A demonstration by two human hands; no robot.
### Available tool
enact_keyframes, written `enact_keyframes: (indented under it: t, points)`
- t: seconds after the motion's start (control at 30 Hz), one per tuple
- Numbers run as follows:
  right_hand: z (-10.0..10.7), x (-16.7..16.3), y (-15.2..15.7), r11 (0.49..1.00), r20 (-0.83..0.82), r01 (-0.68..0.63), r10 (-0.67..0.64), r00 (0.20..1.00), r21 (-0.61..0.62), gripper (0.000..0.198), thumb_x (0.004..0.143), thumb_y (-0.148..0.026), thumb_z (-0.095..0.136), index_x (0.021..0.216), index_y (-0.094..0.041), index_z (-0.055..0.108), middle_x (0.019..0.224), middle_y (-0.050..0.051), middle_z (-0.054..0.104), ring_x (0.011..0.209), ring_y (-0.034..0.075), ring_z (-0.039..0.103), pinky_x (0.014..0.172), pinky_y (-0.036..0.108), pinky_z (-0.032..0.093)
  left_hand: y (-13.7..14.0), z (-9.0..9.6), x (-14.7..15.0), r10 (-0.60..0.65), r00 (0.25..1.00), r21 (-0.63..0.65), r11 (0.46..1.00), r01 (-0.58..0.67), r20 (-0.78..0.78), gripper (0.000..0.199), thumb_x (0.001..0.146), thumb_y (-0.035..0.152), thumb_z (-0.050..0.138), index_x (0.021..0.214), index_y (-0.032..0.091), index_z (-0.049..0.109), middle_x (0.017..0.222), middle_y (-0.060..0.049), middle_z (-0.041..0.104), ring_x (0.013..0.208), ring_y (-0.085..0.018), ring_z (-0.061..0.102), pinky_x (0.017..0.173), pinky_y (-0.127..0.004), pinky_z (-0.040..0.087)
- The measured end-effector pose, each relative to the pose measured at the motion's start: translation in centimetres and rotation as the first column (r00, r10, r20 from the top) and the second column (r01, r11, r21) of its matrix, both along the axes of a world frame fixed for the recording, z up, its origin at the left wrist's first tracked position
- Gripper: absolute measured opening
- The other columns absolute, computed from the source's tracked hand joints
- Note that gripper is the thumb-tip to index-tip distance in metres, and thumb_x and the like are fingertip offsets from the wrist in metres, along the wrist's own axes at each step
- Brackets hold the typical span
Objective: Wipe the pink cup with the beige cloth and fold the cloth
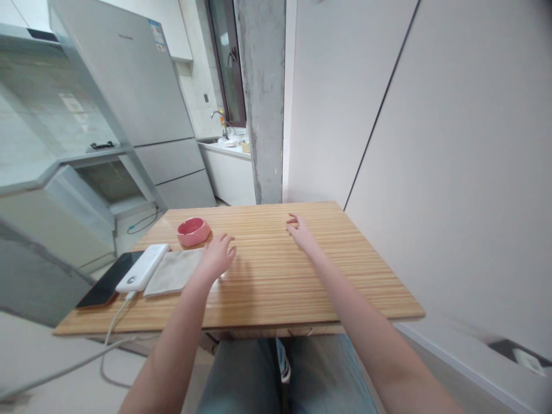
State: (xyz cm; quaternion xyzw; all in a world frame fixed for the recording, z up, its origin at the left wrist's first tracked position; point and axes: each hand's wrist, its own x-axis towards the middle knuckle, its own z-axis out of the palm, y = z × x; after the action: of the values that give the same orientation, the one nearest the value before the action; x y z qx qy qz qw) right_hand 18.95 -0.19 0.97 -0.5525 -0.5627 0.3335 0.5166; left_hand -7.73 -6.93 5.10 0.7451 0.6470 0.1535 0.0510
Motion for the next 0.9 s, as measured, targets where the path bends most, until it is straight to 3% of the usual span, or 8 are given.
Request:
enact_keyframes:
  t: [0.07,0.13,0.27,0.37,0.5,0.6,0.9]
  points:
    - [-0.8,-0.5,1.6,0.998,-0.121,0.046,-0.05,0.991,-0.038,0.047,0.078,-0.021,0.043,0.125,-0.019,0.046,0.099,0.005,0.062,0.066,0.01,0.06,0.062,0.024,0.05,1.6,0.6,4.4,-0.148,0.976,0.056,0.988,0.141,0.159,0.032,0.087,0.026,0.044,0.114,0.02,0.06,0.125,-0.009,0.061,0.118,-0.023,0.054,0.103,-0.036,0.04]
    - [-2.1,-0.7,2.5,0.995,-0.142,0.096,-0.1,0.985,-0.036,0.047,0.079,-0.021,0.041,0.126,-0.016,0.045,0.094,0.005,0.063,0.065,0.011,0.059,0.061,0.024,0.05,3.6,0.4,8.5,-0.219,0.937,0.045,0.975,0.215,0.272,0.028,0.088,0.023,0.045,0.11,0.018,0.062,0.111,-0.01,0.067,0.1,-0.021,0.062,0.091,-0.033,0.047]
    - [-4.6,-0.5,2.5,0.995,0.052,0.074,-0.077,0.996,0.067,0.042,0.08,-0.019,0.045,0.12,-0.015,0.053,0.087,0.003,0.063,0.068,0.013,0.059,0.071,0.028,0.051,7.2,-2.4,13.3,-0.231,0.899,0.032,0.971,0.237,0.373,0.025,0.087,0.019,0.048,0.108,0.014,0.06,0.094,-0.01,0.069,0.081,-0.018,0.063,0.08,-0.032,0.049]
    - [-5.1,-0.3,2.1,0.992,0.188,0.045,-0.066,0.98,0.116,0.036,0.083,-0.018,0.046,0.117,-0.017,0.058,0.09,0.004,0.065,0.076,0.014,0.06,0.08,0.03,0.05,8.5,-4.9,13.9,-0.235,0.871,0.055,0.971,0.234,0.431,0.028,0.086,0.016,0.048,0.112,0.013,0.06,0.092,-0.01,0.069,0.079,-0.017,0.063,0.081,-0.033,0.049]
    - [-4.8,-0.3,1.9,0.989,0.336,-0.064,0.016,0.942,0.133,0.025,0.089,-0.024,0.046,0.095,-0.016,0.068,0.093,0.008,0.069,0.088,0.017,0.062,0.087,0.032,0.047,8.7,-7.1,13.1,-0.382,0.818,0.106,0.921,0.374,0.431,0.028,0.086,0.016,0.046,0.105,0.013,0.066,0.103,-0.013,0.07,0.095,-0.021,0.063,0.09,-0.036,0.047]
    - [-4.7,-0.3,1.9,0.982,0.409,-0.127,0.058,0.911,0.141,0.025,0.09,-0.024,0.047,0.09,-0.016,0.07,0.095,0.009,0.07,0.093,0.018,0.062,0.088,0.033,0.046,8.6,-7.6,12.9,-0.392,0.822,0.108,0.917,0.384,0.414,0.031,0.088,0.017,0.042,0.104,0.012,0.068,0.107,-0.014,0.07,0.1,-0.023,0.063,0.093,-0.037,0.046]
    - [-5.2,-0.3,2.2,0.98,0.406,-0.129,0.058,0.912,0.15,0.024,0.09,-0.023,0.048,0.089,-0.017,0.071,0.092,0.008,0.071,0.087,0.019,0.063,0.083,0.032,0.047,8.6,-7.4,13.0,-0.354,0.866,0.081,0.934,0.348,0.353,0.033,0.087,0.016,0.044,0.11,0.014,0.068,0.11,-0.01,0.07,0.103,-0.02,0.062,0.095,-0.033,0.047]
